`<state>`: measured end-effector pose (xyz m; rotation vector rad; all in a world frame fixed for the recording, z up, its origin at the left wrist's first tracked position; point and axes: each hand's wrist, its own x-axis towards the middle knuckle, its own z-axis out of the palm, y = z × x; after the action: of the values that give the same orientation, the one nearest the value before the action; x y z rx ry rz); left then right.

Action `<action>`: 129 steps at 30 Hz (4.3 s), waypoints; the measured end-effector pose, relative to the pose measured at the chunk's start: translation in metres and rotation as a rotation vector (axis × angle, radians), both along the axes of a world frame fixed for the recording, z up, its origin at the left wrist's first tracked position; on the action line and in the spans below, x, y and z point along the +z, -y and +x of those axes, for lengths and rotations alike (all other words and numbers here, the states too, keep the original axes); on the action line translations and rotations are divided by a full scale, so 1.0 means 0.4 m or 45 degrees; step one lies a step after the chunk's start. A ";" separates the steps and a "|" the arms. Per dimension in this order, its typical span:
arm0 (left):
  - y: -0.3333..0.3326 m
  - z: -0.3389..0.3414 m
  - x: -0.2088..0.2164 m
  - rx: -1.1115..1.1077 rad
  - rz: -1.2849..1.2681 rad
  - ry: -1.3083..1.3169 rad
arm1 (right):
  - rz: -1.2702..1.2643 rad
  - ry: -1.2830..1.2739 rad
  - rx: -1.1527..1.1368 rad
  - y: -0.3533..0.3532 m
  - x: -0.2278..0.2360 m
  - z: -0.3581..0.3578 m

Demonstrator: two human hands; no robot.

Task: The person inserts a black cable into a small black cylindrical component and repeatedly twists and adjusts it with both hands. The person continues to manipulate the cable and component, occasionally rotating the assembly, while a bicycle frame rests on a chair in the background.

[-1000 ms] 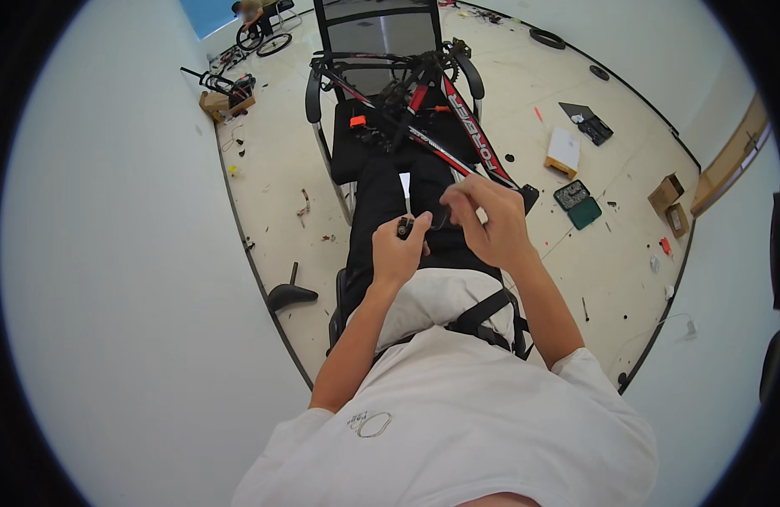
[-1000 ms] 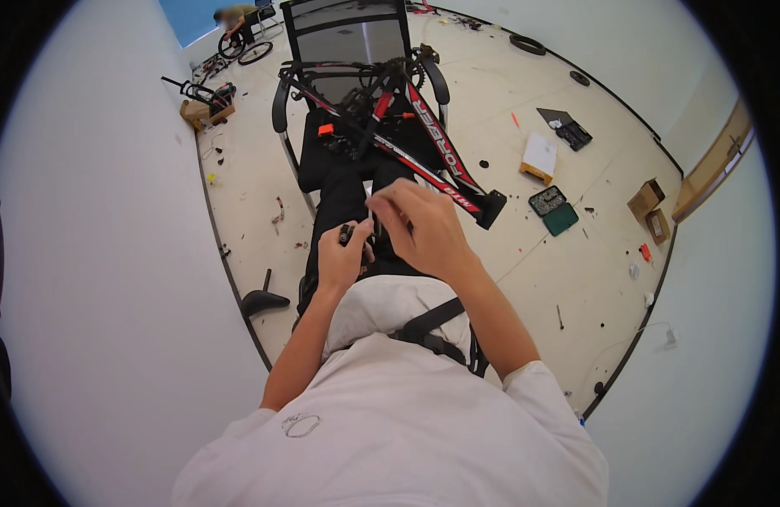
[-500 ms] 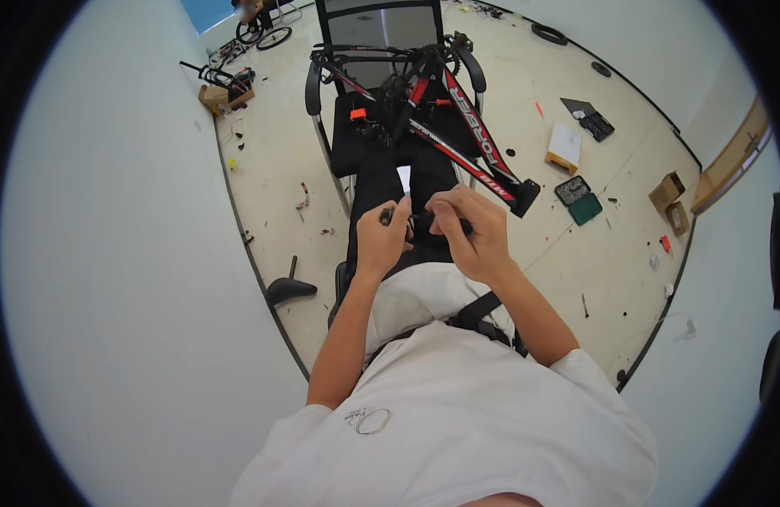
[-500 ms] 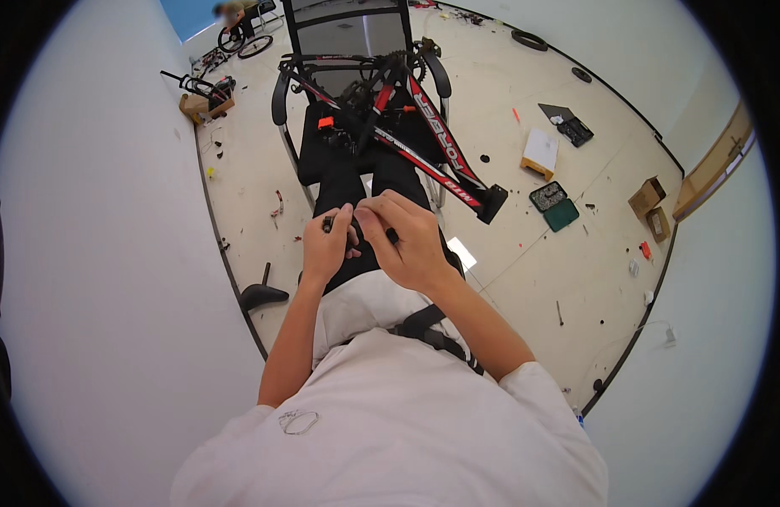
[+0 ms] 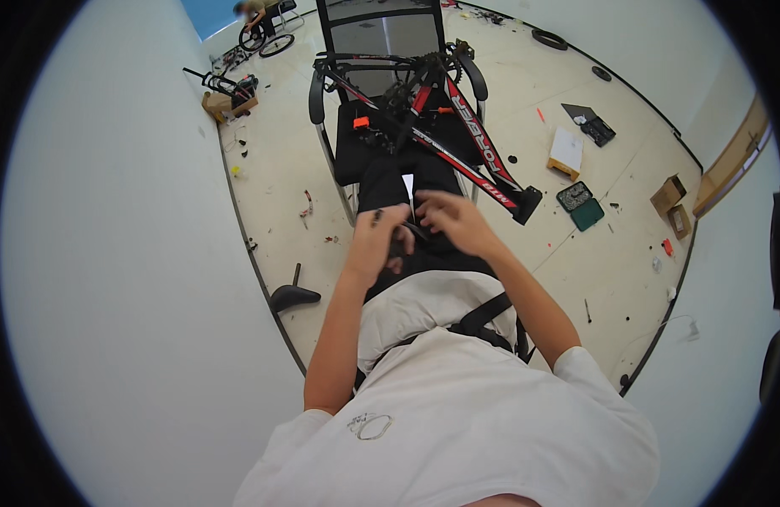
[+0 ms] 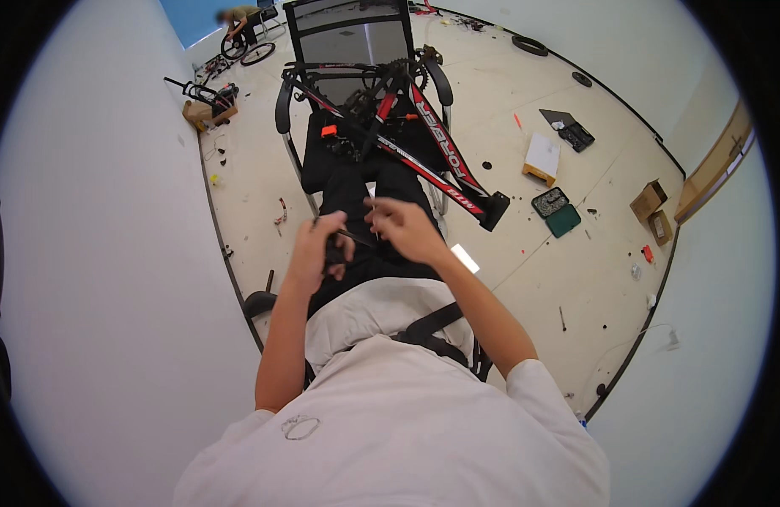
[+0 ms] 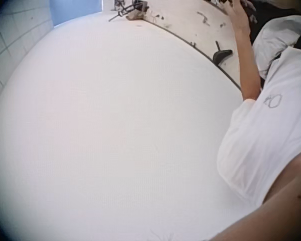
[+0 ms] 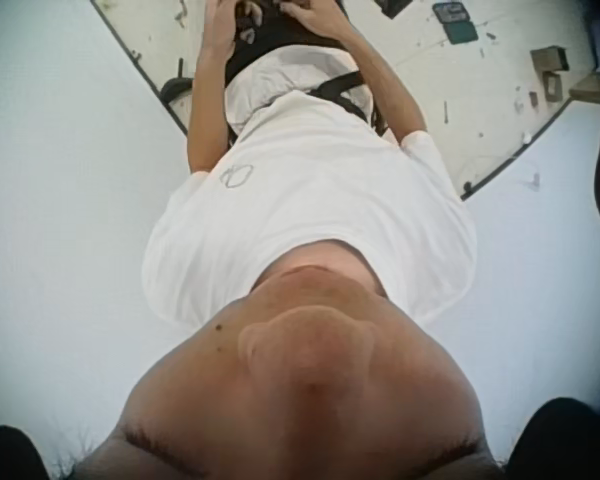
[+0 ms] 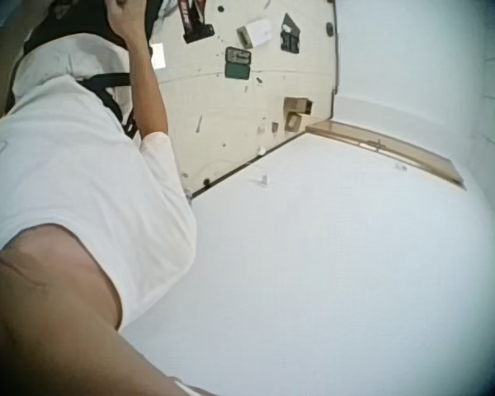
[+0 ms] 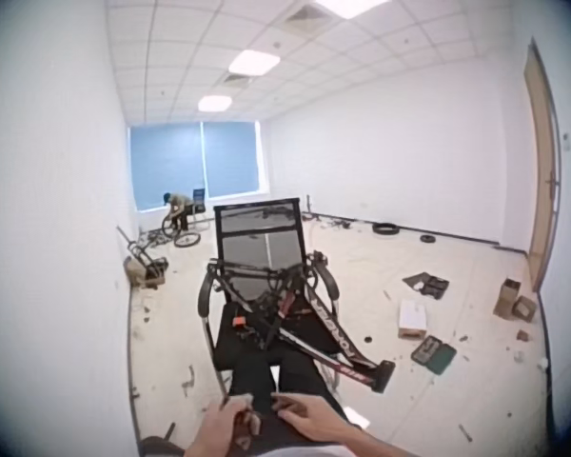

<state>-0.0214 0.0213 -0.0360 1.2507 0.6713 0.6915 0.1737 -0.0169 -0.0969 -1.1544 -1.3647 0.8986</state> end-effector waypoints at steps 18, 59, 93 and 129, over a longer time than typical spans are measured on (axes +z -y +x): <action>0.018 0.050 -0.083 -0.020 0.484 -0.003 | -0.527 -0.578 0.323 0.033 0.054 0.021; -0.031 0.036 -0.095 0.432 -0.236 0.214 | 0.537 0.942 0.182 0.153 0.164 -0.118; 0.031 0.055 -0.081 0.075 0.357 -0.008 | 0.198 0.012 0.168 0.144 0.239 -0.042; 0.044 0.032 -0.001 -0.316 -0.357 -0.285 | 1.158 1.718 -0.182 0.115 0.234 -0.012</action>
<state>-0.0085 0.0037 -0.0363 1.1341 0.7527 0.2439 0.1691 -0.0630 -0.0033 -1.0304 -2.2942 -0.8222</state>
